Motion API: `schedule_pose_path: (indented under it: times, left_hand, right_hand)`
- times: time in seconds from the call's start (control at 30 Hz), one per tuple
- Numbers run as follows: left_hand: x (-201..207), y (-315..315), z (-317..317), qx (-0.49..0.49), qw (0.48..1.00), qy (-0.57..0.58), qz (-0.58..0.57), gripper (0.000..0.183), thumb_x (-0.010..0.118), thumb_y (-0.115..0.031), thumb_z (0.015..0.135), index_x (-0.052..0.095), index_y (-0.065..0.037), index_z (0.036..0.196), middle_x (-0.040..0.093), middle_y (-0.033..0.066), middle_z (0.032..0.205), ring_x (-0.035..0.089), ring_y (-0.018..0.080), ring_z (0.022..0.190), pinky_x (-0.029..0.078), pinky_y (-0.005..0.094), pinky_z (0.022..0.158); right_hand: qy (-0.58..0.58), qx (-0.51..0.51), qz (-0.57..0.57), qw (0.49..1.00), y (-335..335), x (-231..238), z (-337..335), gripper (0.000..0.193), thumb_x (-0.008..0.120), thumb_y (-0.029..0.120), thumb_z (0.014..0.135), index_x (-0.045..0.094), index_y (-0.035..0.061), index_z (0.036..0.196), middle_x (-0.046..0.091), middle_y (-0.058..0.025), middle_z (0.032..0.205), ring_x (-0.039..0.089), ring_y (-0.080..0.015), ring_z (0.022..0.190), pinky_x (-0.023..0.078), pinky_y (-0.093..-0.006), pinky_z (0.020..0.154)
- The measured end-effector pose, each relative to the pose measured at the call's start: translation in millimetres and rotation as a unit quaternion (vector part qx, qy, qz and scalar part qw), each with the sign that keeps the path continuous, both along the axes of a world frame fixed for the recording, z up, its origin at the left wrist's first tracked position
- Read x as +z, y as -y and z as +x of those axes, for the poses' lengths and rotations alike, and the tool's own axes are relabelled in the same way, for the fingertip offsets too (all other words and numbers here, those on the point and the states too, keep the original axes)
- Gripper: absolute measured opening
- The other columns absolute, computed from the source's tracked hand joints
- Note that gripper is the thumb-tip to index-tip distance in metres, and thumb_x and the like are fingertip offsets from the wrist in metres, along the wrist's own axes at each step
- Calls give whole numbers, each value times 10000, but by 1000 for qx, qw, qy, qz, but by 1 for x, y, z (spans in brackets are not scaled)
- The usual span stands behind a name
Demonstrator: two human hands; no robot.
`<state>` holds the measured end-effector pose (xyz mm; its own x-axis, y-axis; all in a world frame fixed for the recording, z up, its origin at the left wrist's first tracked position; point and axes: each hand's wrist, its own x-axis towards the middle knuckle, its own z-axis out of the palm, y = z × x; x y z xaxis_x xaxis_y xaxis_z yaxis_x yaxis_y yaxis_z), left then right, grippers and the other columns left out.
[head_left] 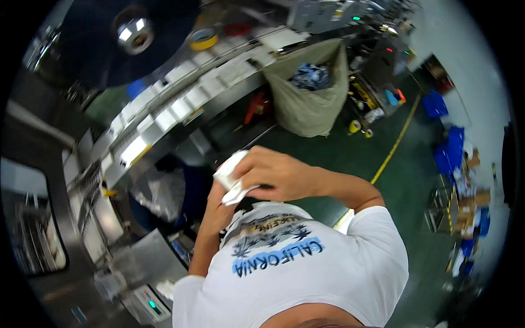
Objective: The person picks up white tissues from a conveyor belt and folds them by hand. They repeatedly grab tissues, fold them into smaller squares, and place them on a metal table or back onto the belt.
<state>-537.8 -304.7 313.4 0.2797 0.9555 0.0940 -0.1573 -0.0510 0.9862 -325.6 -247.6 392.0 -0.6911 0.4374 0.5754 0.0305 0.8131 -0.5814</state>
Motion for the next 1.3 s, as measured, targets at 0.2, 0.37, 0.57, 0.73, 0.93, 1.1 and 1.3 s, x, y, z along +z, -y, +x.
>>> schedule_pose_path:
  times: [0.2, 0.37, 0.57, 0.73, 0.93, 1.1, 1.3]
  left_hand:
    - [-1, 1, 7, -5, 992, 73, -101, 600, 679, -164, 1008, 422, -2, 1526, 503, 136, 1528, 510, 239, 1392, 396, 372, 1164]
    - [7, 4, 11, -28, 981, 115, -156, 591, 659, -65, 991, 421, -12, 1528, 521, 123, 1506, 518, 226, 1383, 417, 360, 1149]
    - [13, 6, 9, -92, 965, 155, -191, 557, 664, -16, 982, 462, -33, 1501, 557, 70, 1448, 523, 178, 1350, 426, 322, 1126]
    - [21, 6, 7, -136, 960, 172, -175, 495, 617, 3, 1000, 487, -30, 1476, 603, 78, 1405, 540, 181, 1333, 412, 333, 1123]
    - [6, 7, 4, -118, 987, 71, -85, 538, 682, -95, 1005, 466, -75, 1498, 605, 80, 1401, 557, 182, 1302, 443, 362, 1100]
    - [-1, 3, 1, -149, 972, 145, -110, 965, 925, -345, 803, 383, -56, 1547, 539, 97, 1478, 544, 199, 1334, 429, 363, 1122]
    - [-3, -5, -4, -177, 918, 312, -168, 1432, 964, -676, 491, 307, -23, 1583, 468, 140, 1567, 493, 295, 1427, 418, 456, 1175]
  right_hand:
    - [34, 0, 167, 985, -1, -2, 11, 273, 772, 71, 817, 671, 57, 1069, 661, -91, 1133, 654, -289, 1027, 578, -374, 810]
    - [38, -16, 181, 983, -3, -5, 19, 251, 797, 144, 805, 669, 55, 1002, 668, -80, 1085, 656, -279, 994, 572, -373, 801]
    - [-10, -35, 75, 997, 2, 0, 20, 273, 869, 97, 780, 710, 27, 990, 700, -85, 1027, 664, -281, 861, 570, -363, 746]
    - [-11, -89, -59, 994, 9, -1, 13, 216, 841, 5, 801, 708, 26, 970, 707, -82, 1001, 672, -204, 796, 558, -303, 697]
    - [-9, -111, -111, 988, 13, 4, 5, 296, 838, 14, 823, 687, 37, 1077, 700, -76, 973, 663, -156, 789, 537, -271, 673]
    - [16, -119, -122, 985, 20, 17, 7, 280, 851, 19, 814, 694, 27, 1046, 708, -73, 948, 656, -162, 774, 529, -271, 668]
    - [-10, -6, -330, 944, 27, 37, 21, 277, 865, -5, 806, 701, 13, 1029, 727, -74, 966, 680, -148, 838, 557, -279, 771]
